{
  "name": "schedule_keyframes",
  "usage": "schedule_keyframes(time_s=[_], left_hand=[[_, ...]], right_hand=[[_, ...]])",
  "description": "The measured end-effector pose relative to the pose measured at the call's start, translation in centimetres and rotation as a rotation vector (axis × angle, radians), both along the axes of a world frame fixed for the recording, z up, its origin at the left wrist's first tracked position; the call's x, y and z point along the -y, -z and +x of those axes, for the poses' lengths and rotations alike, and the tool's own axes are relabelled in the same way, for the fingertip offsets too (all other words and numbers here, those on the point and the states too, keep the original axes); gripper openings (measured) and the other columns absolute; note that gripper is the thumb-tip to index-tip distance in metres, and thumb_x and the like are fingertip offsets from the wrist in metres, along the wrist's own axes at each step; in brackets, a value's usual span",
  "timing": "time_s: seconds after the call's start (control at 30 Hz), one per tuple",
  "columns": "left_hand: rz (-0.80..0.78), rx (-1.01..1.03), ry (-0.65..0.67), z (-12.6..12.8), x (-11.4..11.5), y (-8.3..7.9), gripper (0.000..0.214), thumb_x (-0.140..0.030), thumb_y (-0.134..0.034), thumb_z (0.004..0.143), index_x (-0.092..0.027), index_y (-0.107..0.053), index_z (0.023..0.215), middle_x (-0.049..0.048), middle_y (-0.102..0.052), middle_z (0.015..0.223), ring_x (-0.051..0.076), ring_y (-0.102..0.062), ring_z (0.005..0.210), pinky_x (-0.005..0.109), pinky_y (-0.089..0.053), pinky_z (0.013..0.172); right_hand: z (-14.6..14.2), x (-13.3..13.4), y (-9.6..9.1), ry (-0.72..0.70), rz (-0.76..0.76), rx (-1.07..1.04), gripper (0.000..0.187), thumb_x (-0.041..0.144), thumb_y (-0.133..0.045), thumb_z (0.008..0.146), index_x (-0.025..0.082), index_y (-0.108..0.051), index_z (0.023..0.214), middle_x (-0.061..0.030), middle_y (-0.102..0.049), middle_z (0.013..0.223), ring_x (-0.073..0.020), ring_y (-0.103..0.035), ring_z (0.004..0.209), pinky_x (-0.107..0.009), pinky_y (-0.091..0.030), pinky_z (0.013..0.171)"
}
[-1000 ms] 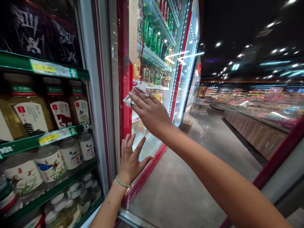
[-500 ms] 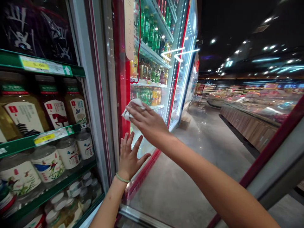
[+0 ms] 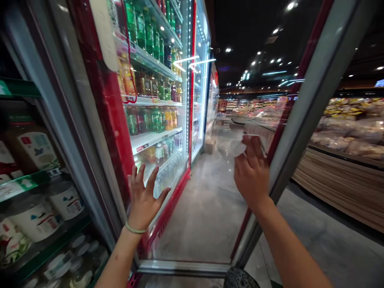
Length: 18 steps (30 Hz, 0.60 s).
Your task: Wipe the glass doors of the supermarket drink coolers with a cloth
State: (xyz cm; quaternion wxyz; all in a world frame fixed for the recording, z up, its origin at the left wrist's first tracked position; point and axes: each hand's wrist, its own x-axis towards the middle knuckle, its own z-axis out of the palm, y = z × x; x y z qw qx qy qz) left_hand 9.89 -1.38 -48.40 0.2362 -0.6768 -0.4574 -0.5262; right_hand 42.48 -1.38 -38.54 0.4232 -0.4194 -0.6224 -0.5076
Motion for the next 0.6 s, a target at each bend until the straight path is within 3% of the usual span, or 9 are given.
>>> schedule_keyframes(time_s=[0.13,0.23,0.37,0.47,0.53,0.6], left_hand=[[-0.033,0.0,0.012,0.7,-0.6,-0.1,0.083,-0.046,-0.071,0.094,-0.034,-0.028,0.164,0.0155,-0.024,0.171,0.039,-0.009,0.162,0.07,-0.009,0.127],[-0.018,0.006,0.014,0.7,-0.9,0.0,0.084,-0.047,-0.072,0.094,-0.036,-0.027,0.164,0.0146,-0.023,0.171,0.039,-0.01,0.162,0.069,-0.009,0.128],[0.023,-0.011,-0.001,0.7,-1.2,0.1,0.086,-0.047,-0.073,0.092,-0.037,-0.026,0.164,0.0145,-0.024,0.171,0.039,-0.012,0.162,0.067,-0.011,0.129],[0.041,-0.032,-0.02,0.6,-1.4,0.1,0.09,-0.046,-0.075,0.091,-0.036,-0.024,0.165,0.0153,-0.023,0.171,0.039,-0.012,0.162,0.066,-0.012,0.129],[0.04,-0.045,-0.029,0.5,-1.4,0.0,0.091,-0.045,-0.076,0.091,-0.035,-0.024,0.165,0.0157,-0.023,0.171,0.039,-0.012,0.162,0.067,-0.011,0.129],[0.035,-0.049,-0.028,0.5,-1.3,-0.1,0.091,-0.044,-0.075,0.091,-0.035,-0.023,0.165,0.0155,-0.021,0.172,0.039,-0.011,0.162,0.068,-0.01,0.128]], right_hand=[[4.2,-0.1,2.0,0.046,0.07,-0.138,0.059,0.017,-0.054,0.099,0.027,-0.046,0.157,-0.0143,-0.045,0.163,-0.0347,-0.037,0.154,-0.054,-0.041,0.123],[2.5,-0.8,3.1,-0.014,0.09,-0.222,0.067,0.014,-0.049,0.101,0.024,-0.031,0.164,-0.0147,-0.034,0.169,-0.0338,-0.027,0.158,-0.065,-0.034,0.125],[-5.1,-1.7,4.0,-0.144,0.067,-0.197,0.05,0.007,-0.049,0.099,0.022,-0.057,0.145,-0.0113,-0.033,0.17,-0.0311,-0.023,0.16,-0.063,-0.036,0.125],[-9.4,-1.9,4.5,-0.143,-0.072,-0.064,0.045,0.006,-0.049,0.097,0.023,-0.063,0.137,-0.0115,-0.046,0.163,-0.0278,-0.024,0.159,-0.055,-0.04,0.124],[-9.4,-1.9,4.7,-0.122,-0.112,0.018,0.047,0.005,-0.049,0.098,0.023,-0.062,0.139,-0.0119,-0.056,0.155,-0.025,-0.028,0.158,-0.052,-0.041,0.125],[-7.5,-2.1,4.9,-0.121,-0.078,-0.005,0.05,0.005,-0.048,0.098,0.021,-0.058,0.144,-0.0143,-0.057,0.154,-0.0253,-0.028,0.158,-0.052,-0.041,0.124]])
